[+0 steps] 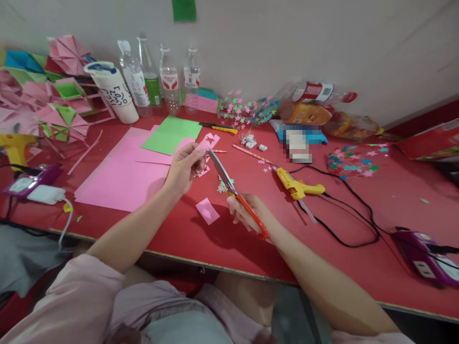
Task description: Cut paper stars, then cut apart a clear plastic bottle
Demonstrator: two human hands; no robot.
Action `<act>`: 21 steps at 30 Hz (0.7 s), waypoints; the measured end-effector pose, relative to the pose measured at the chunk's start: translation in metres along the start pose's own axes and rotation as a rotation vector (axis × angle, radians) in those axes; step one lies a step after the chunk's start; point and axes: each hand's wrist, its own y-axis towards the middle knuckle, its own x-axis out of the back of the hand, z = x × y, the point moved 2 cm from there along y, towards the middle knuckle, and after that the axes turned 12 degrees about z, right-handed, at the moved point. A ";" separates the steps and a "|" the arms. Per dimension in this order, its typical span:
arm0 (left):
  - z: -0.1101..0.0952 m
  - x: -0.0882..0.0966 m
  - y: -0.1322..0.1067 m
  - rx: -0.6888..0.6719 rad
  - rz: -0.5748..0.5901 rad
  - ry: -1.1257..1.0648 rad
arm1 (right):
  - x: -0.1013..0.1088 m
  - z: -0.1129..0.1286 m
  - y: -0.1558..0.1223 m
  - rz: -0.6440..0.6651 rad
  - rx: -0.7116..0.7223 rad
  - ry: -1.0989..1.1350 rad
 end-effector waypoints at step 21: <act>-0.001 0.009 0.004 -0.038 0.007 0.113 | 0.005 -0.001 0.004 0.021 0.002 -0.056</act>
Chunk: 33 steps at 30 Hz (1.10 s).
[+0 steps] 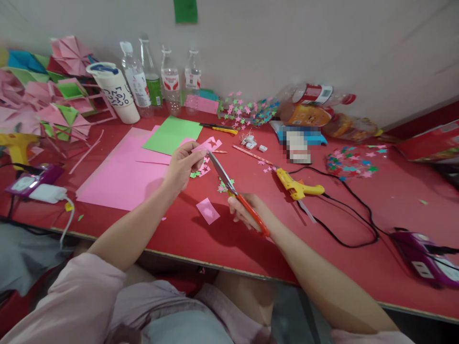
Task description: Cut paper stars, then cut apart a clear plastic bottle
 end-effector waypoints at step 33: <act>0.000 -0.002 -0.001 0.036 0.035 -0.026 | 0.002 0.001 0.001 -0.008 -0.060 -0.005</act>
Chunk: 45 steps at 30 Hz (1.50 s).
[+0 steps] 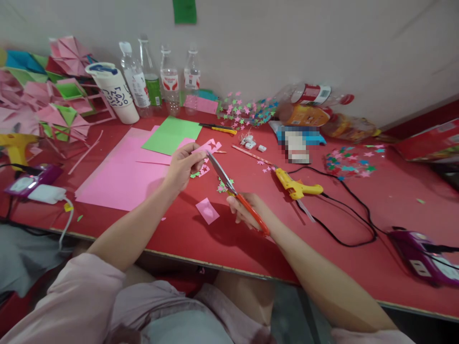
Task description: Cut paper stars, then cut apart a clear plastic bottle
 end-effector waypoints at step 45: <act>0.008 -0.007 -0.007 -0.013 0.082 0.134 | -0.013 0.002 -0.009 0.012 0.087 0.073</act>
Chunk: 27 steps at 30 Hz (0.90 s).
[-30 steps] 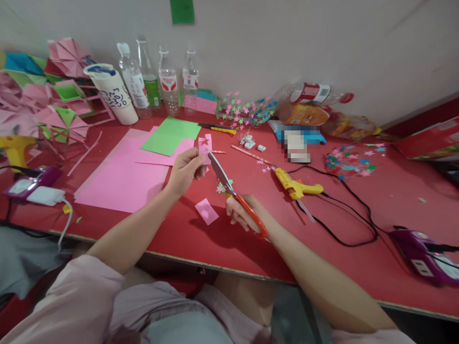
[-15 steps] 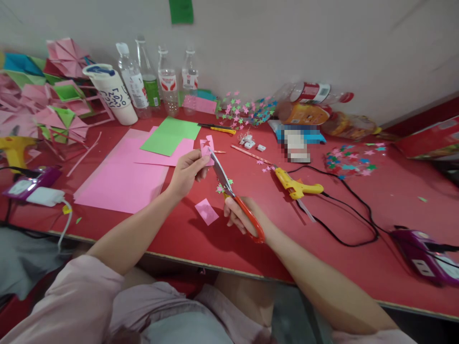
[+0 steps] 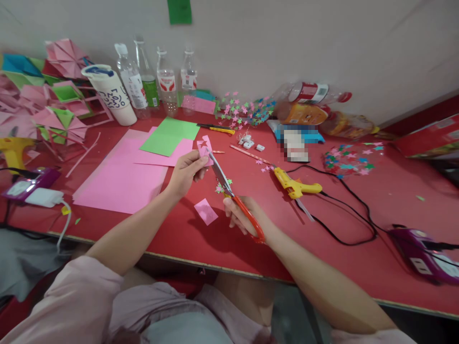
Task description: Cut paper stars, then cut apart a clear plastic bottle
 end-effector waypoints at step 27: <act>-0.005 0.003 0.000 0.058 -0.037 -0.036 | 0.004 -0.001 0.001 -0.001 0.009 0.021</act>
